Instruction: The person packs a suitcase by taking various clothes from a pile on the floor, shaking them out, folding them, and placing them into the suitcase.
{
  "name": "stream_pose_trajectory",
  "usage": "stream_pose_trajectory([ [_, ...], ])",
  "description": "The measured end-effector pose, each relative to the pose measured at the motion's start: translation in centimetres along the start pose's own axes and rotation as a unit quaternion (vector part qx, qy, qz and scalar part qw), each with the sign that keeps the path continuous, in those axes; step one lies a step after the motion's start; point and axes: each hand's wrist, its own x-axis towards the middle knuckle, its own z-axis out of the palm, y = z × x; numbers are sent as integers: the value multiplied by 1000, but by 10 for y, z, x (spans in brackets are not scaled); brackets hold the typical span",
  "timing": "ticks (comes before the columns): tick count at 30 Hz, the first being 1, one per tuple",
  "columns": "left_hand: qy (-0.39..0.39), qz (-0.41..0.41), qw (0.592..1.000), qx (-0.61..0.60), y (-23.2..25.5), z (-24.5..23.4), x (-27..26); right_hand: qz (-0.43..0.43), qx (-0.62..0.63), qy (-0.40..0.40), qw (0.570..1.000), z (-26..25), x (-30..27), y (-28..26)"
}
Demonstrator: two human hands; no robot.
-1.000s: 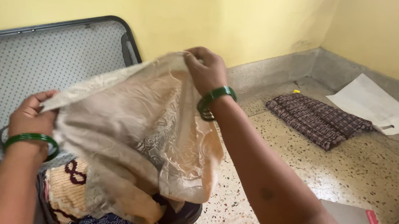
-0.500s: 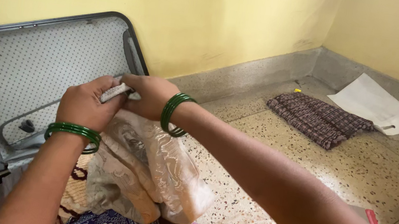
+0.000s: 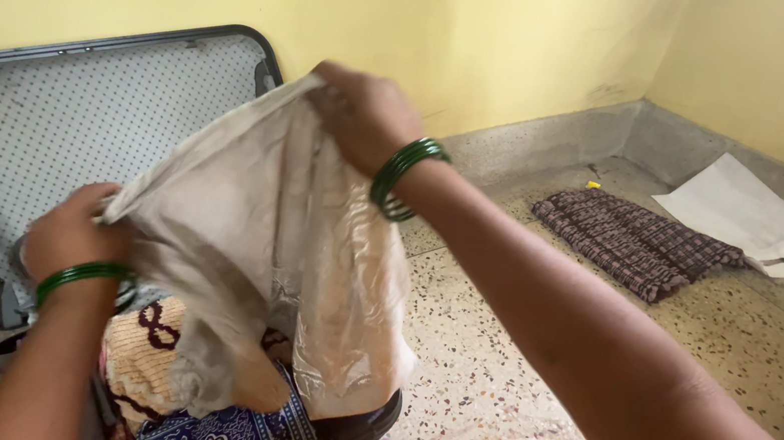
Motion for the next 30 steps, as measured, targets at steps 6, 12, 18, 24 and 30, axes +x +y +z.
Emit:
stream_pose_trajectory([
  [6, 45, -7, 985, 164, -71, -20, 7, 43, 87, 105, 990, -25, 19, 52],
  [12, -120, 10, 973, -195, -130, -8, 27, 132, 205, 98, 965, -16, 19, 70],
  [18, 3, -5, 993, -117, -99, -28, 23, 187, 230, 90, 951, -22, 22, 77],
  [24, 83, 16, 966, 243, -105, -35, 9, 158, 176, 114, 965, -20, 21, 78],
  [30, 102, -19, 908, 406, -133, -41, 8, 167, 182, 120, 961, -18, 16, 83],
])
